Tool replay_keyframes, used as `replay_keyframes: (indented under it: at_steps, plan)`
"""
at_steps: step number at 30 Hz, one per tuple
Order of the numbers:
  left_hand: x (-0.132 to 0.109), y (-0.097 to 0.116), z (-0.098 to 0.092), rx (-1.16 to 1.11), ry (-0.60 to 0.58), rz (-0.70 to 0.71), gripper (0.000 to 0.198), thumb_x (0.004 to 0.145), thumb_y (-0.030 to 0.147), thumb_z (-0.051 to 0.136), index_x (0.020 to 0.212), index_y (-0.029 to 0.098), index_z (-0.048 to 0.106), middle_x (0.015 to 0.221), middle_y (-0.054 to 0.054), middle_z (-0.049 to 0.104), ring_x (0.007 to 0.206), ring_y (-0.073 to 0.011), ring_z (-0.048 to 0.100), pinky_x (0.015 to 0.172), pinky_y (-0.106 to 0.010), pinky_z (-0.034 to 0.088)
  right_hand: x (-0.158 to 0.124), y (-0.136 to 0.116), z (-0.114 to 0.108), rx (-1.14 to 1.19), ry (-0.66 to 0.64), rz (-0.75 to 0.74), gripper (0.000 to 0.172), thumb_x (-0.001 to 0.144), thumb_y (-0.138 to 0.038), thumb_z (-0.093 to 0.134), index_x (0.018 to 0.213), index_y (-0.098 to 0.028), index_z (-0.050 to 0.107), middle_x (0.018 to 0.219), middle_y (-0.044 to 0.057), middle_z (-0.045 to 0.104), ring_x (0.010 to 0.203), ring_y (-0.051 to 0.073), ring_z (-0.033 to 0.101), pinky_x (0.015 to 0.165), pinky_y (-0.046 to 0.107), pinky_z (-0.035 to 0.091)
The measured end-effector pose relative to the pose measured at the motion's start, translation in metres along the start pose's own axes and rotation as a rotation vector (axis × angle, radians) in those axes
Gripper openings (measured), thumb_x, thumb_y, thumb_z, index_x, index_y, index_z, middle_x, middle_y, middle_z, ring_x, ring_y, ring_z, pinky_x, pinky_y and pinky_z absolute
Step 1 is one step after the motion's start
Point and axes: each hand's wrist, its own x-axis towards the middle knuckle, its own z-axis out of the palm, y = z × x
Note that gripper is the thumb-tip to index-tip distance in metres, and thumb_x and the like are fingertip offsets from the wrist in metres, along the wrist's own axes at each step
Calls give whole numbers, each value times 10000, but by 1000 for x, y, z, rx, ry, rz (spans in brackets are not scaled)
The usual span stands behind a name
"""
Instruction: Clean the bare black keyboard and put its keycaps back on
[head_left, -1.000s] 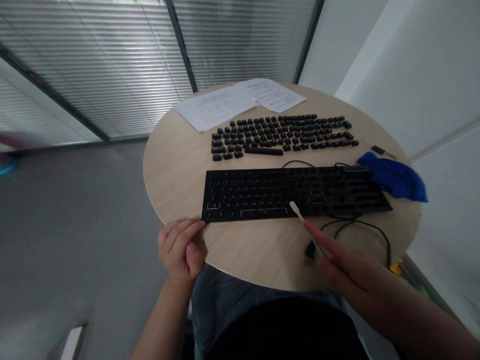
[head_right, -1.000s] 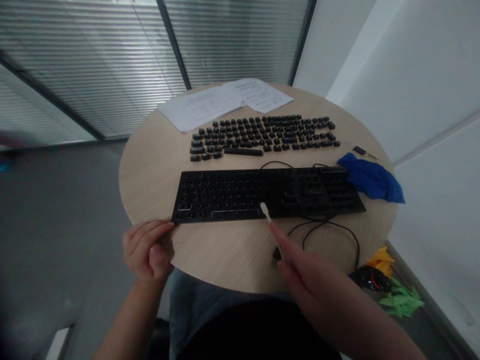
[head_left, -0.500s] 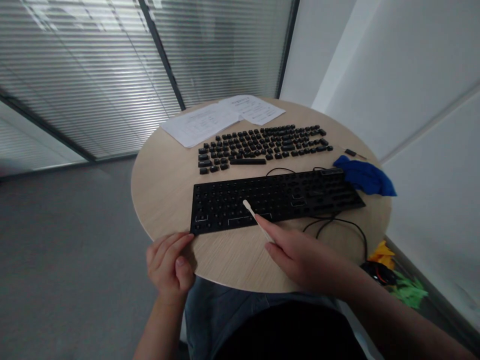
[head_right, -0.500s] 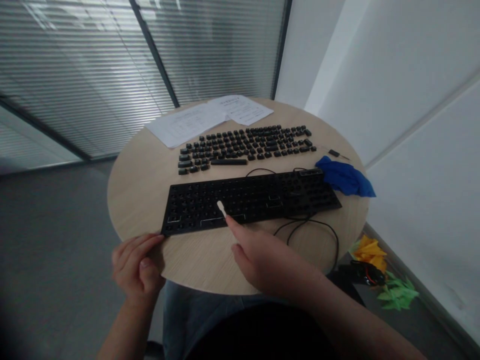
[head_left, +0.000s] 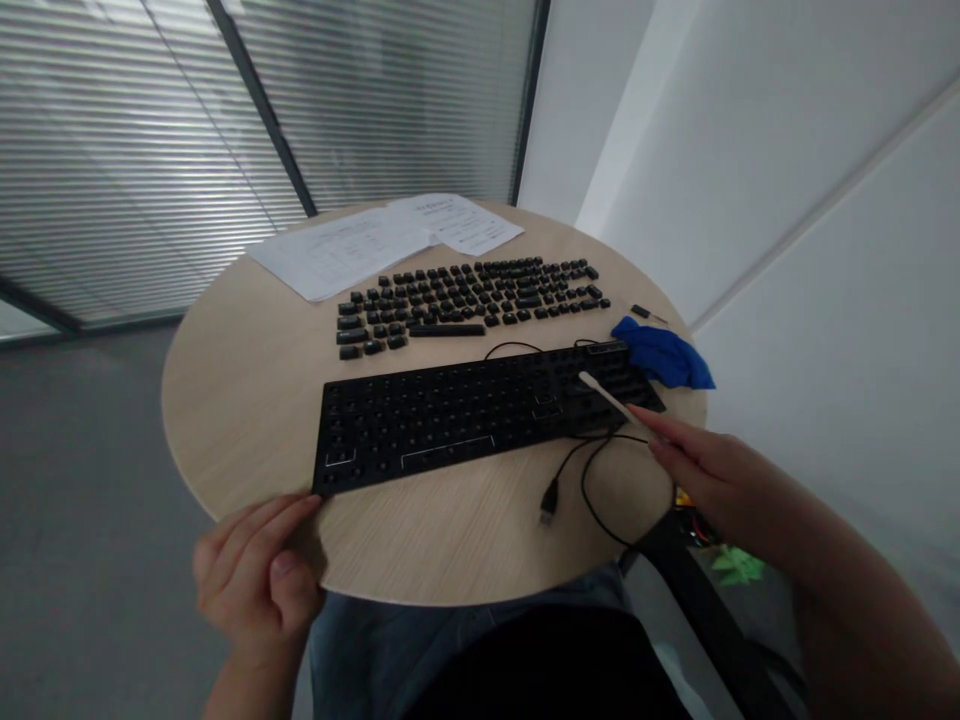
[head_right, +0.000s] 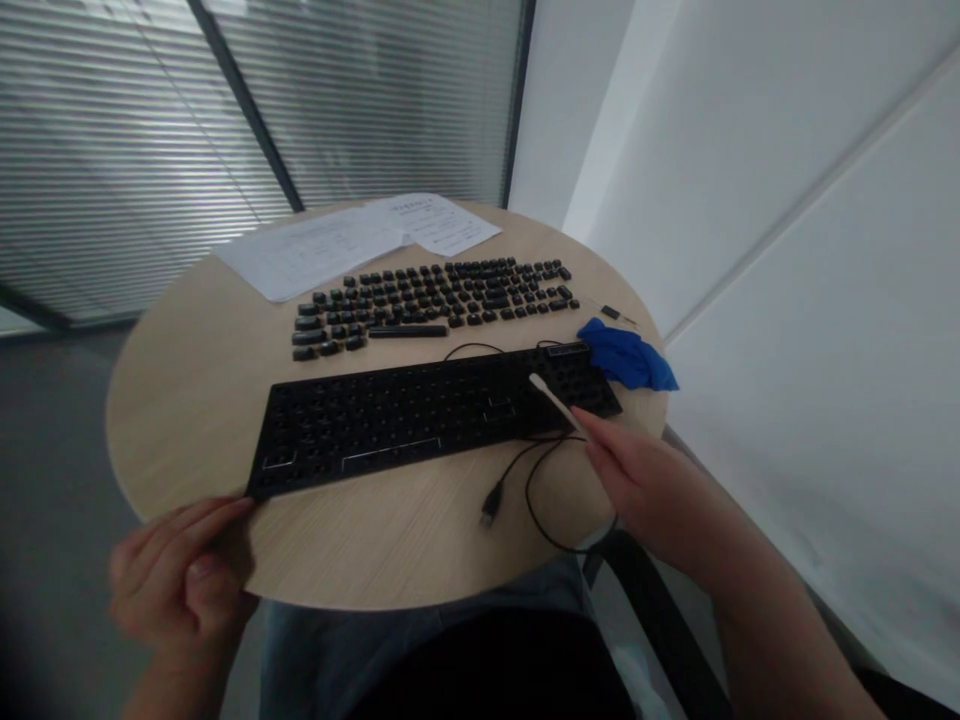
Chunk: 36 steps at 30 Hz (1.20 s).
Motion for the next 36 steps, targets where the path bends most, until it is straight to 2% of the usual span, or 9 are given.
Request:
replay_keyframes:
  at_steps: [4, 7, 11, 15, 21, 26, 30, 32, 36]
  plan:
    - [1, -4, 1, 6, 13, 10, 381, 956, 346, 407, 1050, 211, 750, 929, -106, 761, 880, -302, 708, 838, -514, 510, -6, 25, -7, -98, 104, 56, 473, 1036, -379, 432, 1390, -192, 685, 1063, 104, 813, 957, 293, 782, 817, 390, 610]
    - [2, -4, 1, 18, 6, 0, 390, 953, 378, 401, 1056, 236, 749, 940, -93, 760, 880, -309, 715, 842, -529, 514, -8, 30, -4, -77, 110, 48, 452, 1032, -368, 445, 1350, -188, 711, 979, 93, 820, 859, 278, 784, 745, 361, 601]
    - [3, -2, -1, 35, -5, -13, 395, 961, 400, 387, 1054, 262, 745, 937, -79, 761, 891, -313, 724, 847, -537, 515, -9, 24, 6, 4, 98, -31, 456, 1042, -346, 425, 1395, -202, 676, 1127, 113, 801, 992, 280, 778, 835, 371, 607]
    - [2, 0, -3, 60, -11, -36, 410, 970, 412, 370, 1066, 268, 742, 966, -81, 762, 923, -319, 712, 869, -552, 510, -6, 18, 15, 28, 32, -39, 498, 1061, -379, 381, 1465, -209, 617, 1204, 138, 777, 1084, 315, 756, 902, 451, 606]
    - [1, -1, -7, 68, -26, -59, 412, 955, 457, 381, 1030, 274, 742, 947, -85, 755, 917, -322, 700, 858, -547, 507, 0, 12, 19, 34, -51, -65, 546, 1070, -362, 335, 1586, -250, 476, 1045, 129, 805, 931, 302, 784, 825, 459, 625]
    - [5, 0, -13, 69, -82, -57, 378, 929, 446, 430, 1025, 271, 750, 949, -84, 760, 910, -318, 708, 872, -528, 511, 1, 12, 19, 40, -130, -57, 536, 1071, -358, 309, 1568, -306, 503, 943, 101, 806, 831, 287, 785, 779, 449, 638]
    - [18, 13, -22, 66, -132, -84, 356, 894, 416, 455, 1011, 285, 764, 962, -89, 765, 923, -330, 707, 901, -539, 498, -4, 13, 20, 12, -135, -63, 541, 1059, -355, 335, 1578, -323, 485, 894, 92, 805, 746, 284, 777, 737, 448, 650]
    - [27, 24, -27, 106, -155, -100, 299, 849, 393, 536, 1017, 305, 768, 969, -87, 765, 936, -336, 688, 930, -555, 478, -9, 12, 19, 19, -124, -78, 555, 1039, -333, 364, 1583, -324, 476, 880, 85, 805, 732, 284, 776, 718, 441, 656]
    - [49, 50, -30, 39, -301, -45, 430, 806, 342, 603, 1215, 366, 734, 1038, -97, 753, 919, -356, 680, 889, -579, 482, -15, 10, 12, 77, -89, -106, 552, 1004, -325, 404, 1538, -320, 545, 927, 86, 815, 749, 292, 783, 669, 421, 667]
